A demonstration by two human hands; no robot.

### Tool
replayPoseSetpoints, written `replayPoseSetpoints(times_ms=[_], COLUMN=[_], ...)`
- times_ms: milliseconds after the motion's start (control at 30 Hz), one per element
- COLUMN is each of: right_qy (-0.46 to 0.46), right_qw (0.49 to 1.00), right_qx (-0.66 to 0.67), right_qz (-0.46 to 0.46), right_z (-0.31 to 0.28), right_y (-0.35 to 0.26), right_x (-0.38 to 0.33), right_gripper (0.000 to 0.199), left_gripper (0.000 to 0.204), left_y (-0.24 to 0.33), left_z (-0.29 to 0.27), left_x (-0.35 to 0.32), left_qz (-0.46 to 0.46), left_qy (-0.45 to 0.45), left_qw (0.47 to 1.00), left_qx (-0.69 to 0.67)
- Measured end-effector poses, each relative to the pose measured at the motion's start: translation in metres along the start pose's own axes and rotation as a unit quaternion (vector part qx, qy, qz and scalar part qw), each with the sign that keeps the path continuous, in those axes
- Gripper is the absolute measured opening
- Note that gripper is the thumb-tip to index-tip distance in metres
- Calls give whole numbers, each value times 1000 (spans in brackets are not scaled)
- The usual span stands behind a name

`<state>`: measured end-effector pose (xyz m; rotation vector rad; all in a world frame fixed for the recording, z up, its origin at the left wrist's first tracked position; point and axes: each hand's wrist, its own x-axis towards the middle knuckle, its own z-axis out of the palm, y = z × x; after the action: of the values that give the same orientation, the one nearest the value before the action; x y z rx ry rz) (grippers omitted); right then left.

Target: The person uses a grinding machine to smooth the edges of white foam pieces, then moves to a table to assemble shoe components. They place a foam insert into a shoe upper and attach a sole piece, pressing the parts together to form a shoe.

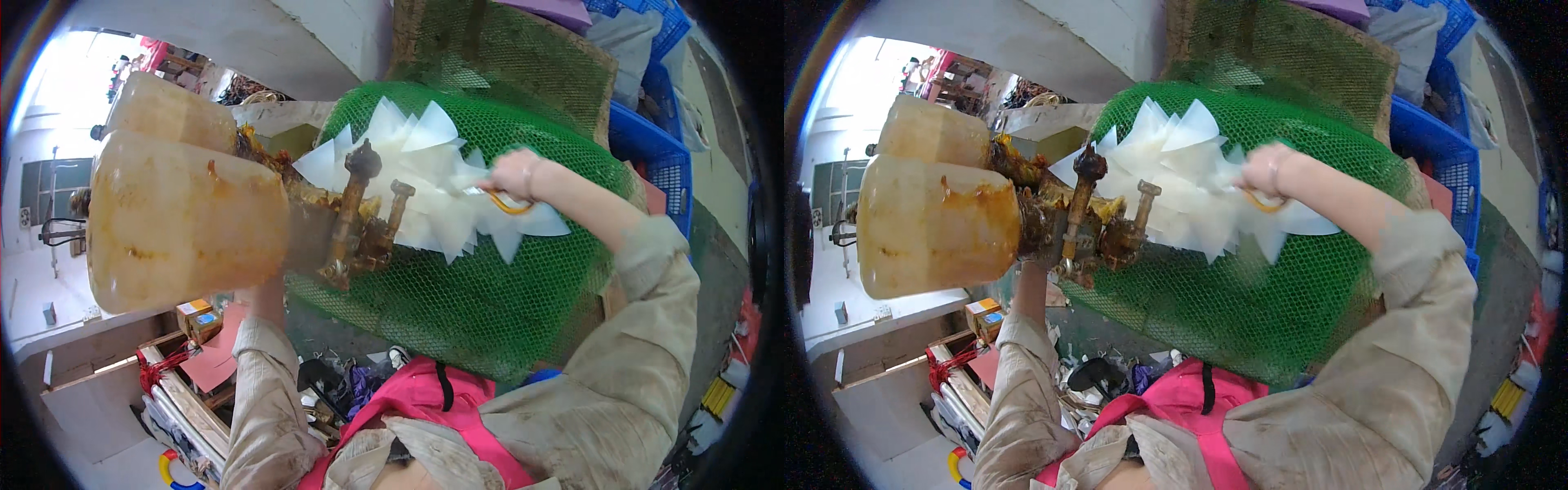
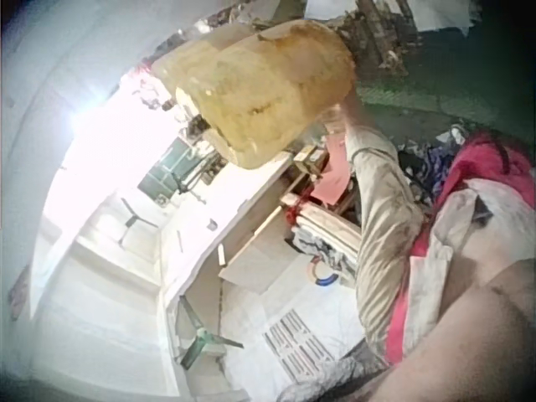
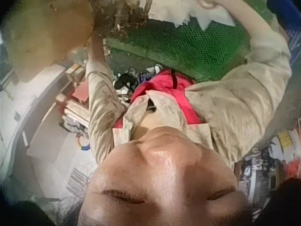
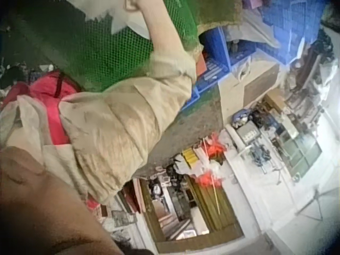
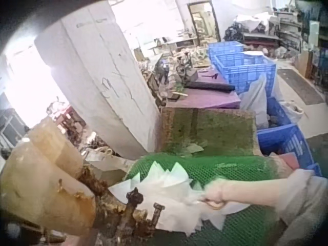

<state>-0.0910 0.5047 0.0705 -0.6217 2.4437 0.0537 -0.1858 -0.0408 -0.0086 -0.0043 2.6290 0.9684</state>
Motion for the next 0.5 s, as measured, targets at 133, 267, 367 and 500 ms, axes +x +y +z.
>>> replayPoseSetpoints(times_ms=[133,267,367,500], right_qy=[-62,97,119,204], right_qw=[994,987,989,978], right_qx=[94,127,85,26], right_qz=[-12,-2,32,24], right_z=[60,6,-49,-89], right_y=[-11,-26,-22,-15], right_x=[-90,-85,6,86], right_gripper=[43,44,43,33], left_gripper=[37,36,36,35], left_y=[10,17,10,36], left_z=[14,18,14,36], left_x=[27,41,29,55], left_qz=[33,46,36,68], left_qy=[7,24,42,17], left_qw=[999,998,998,997], left_qx=[11,20,22,15])
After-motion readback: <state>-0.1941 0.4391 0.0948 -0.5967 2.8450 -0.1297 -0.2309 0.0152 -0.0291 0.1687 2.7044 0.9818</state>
